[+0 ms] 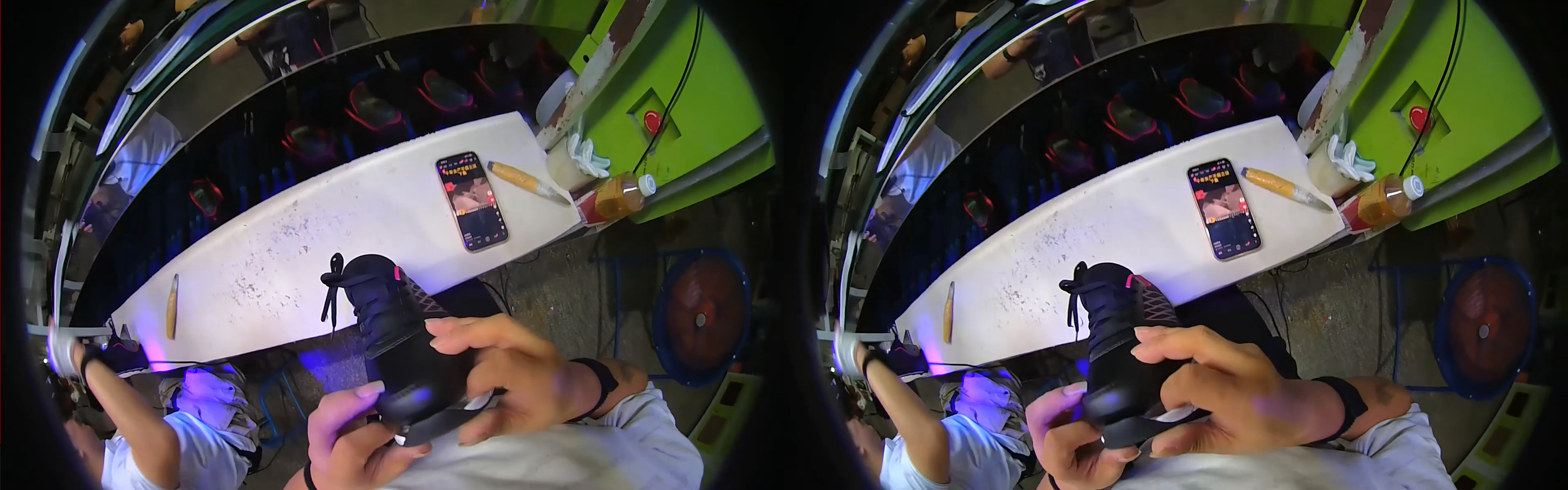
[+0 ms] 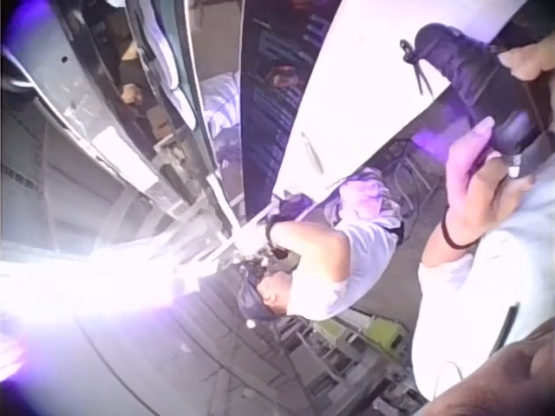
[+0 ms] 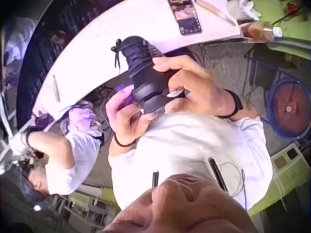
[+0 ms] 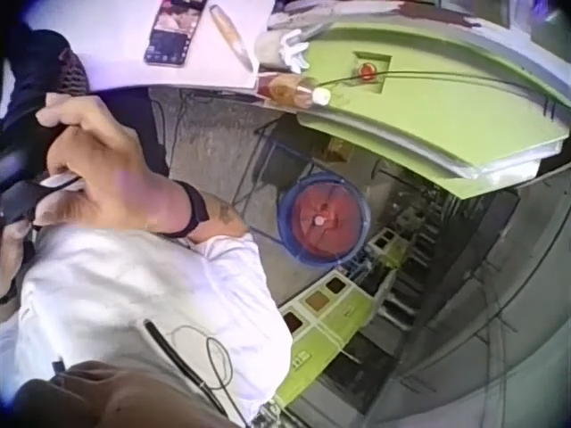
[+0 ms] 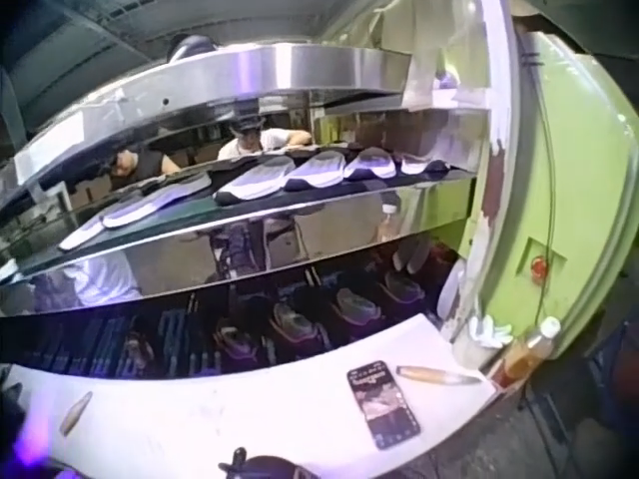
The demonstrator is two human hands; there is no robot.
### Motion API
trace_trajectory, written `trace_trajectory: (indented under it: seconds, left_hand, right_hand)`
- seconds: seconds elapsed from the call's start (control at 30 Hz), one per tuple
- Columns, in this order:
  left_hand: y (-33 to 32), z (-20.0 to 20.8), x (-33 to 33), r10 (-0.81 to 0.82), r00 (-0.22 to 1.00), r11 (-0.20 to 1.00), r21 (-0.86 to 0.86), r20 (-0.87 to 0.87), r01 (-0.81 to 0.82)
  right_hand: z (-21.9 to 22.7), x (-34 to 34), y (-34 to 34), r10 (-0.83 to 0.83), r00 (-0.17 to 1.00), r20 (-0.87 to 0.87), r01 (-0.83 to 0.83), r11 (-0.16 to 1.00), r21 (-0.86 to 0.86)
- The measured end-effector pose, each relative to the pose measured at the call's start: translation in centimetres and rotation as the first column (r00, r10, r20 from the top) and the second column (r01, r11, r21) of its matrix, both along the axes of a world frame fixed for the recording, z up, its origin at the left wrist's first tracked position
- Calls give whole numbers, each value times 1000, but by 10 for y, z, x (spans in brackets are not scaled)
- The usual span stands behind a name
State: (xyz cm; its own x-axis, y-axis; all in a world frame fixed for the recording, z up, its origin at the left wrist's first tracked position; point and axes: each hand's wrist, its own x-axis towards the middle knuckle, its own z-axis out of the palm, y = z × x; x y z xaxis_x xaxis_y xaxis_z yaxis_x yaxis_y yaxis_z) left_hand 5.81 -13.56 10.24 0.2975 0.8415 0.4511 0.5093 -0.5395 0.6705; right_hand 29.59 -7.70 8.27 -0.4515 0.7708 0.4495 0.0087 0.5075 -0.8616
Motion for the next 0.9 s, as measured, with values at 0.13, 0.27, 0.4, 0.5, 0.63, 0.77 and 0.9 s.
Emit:
trace_trajectory:
  seconds: [0.13,0.27,0.4,0.5,0.63,0.77,0.9]
  left_hand:
    - [-6,0,1,-42,999,999,-26,29,43]
    - [-4,-3,2,-76,997,997,-9,25,77]
    - [-2,-3,6,-71,997,997,22,17,71]
    - [-1,-3,9,-59,998,998,28,11,58]
    - [3,-5,15,-24,999,999,40,40,23]
    - [14,-6,23,-13,999,997,80,52,8]
    - [34,-10,31,-34,998,992,123,46,28]
  right_hand:
    - [5,6,-6,-7,995,104,0,997,74]
    - [3,8,-8,-22,996,85,15,996,86]
    - [2,9,-9,-29,996,90,21,996,90]
    - [0,11,-6,-16,996,84,8,996,91]
    - [-3,12,-4,-2,997,77,-3,998,70]
    - [3,22,-6,-118,980,159,99,988,120]
    - [20,31,17,-48,925,378,17,996,85]
